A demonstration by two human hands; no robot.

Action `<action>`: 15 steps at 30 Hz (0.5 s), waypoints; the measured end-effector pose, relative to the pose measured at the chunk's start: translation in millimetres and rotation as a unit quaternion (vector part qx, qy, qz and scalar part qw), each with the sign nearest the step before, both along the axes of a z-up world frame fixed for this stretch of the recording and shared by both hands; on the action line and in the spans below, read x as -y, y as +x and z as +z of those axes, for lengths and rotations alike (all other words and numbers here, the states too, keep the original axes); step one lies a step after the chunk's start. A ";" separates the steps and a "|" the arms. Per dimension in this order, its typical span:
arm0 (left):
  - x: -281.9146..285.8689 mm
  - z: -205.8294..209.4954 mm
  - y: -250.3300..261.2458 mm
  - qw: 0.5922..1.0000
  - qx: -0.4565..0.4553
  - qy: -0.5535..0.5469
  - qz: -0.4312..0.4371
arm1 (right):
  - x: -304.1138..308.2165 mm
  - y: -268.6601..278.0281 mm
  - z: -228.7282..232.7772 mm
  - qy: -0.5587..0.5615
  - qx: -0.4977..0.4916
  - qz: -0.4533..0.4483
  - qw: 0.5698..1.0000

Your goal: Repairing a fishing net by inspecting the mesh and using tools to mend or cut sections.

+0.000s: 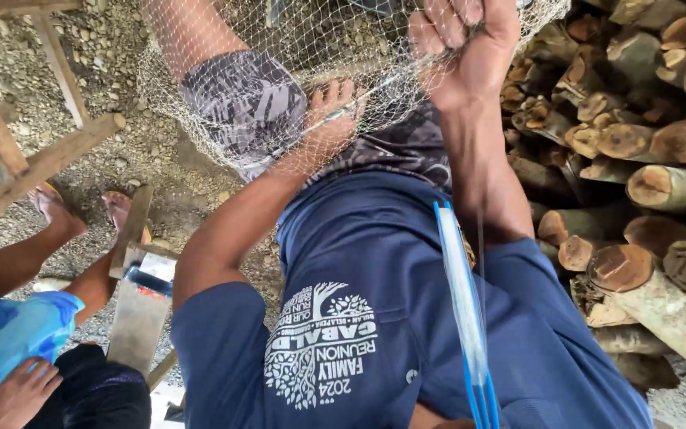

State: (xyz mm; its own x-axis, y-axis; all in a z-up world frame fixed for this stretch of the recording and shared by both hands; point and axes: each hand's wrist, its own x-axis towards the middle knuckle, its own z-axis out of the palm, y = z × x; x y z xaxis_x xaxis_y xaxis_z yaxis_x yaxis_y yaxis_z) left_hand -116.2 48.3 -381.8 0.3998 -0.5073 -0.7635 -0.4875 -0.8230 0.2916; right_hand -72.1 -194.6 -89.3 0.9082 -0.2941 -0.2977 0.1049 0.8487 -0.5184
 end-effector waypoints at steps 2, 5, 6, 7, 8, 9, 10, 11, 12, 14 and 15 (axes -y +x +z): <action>-3.5 -1.9 -5.8 0.992 0.013 -0.074 0.102 | 3.4 1.2 -8.3 0.046 0.038 0.032 0.998; -10.9 -20.9 -5.2 0.997 -0.040 -0.064 -0.004 | -1.5 -0.7 -3.5 0.032 0.051 0.015 0.998; -13.3 -22.9 -5.1 0.997 -0.042 -0.064 -0.004 | 0.3 -4.7 -7.8 0.032 0.049 0.015 0.998; -12.9 -25.8 -1.4 0.996 -0.046 -0.072 0.039 | 3.7 -6.9 -11.7 0.029 0.044 0.033 0.998; -12.5 -28.8 2.7 0.992 -0.051 -0.079 0.082 | 7.1 -8.7 -15.6 0.026 0.038 0.051 0.998; -14.2 -23.3 4.1 0.992 -0.052 -0.081 0.081 | 9.7 -9.2 -13.1 0.023 0.036 0.051 0.998; -15.9 -17.9 5.8 0.995 0.000 -0.083 0.063 | 12.4 -9.6 -10.6 0.000 0.046 0.066 0.997; -17.8 -12.4 7.7 0.994 0.052 -0.085 0.043 | 14.7 -10.5 -7.8 -0.023 0.055 0.080 0.995; -39.6 51.0 8.9 0.994 0.050 -0.088 0.041 | 16.2 -11.1 -5.4 -0.026 0.053 0.078 0.995; -43.7 175.2 16.2 0.827 -0.231 -0.272 0.434 | 17.2 -11.8 -1.2 -0.022 0.004 0.067 0.997; -58.0 202.3 18.3 0.827 -0.228 -0.274 0.434 | 16.2 -8.2 2.1 -0.024 0.007 0.069 0.997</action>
State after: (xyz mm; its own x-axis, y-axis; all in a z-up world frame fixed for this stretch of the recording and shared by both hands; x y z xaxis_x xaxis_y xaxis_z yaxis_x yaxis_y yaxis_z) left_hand -97.9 106.3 -179.5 0.5288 -0.5003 -0.6856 0.4822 -0.4876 0.7278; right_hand -80.3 -210.8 -87.2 0.9449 -0.1792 -0.2738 -0.0041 0.8302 -0.5574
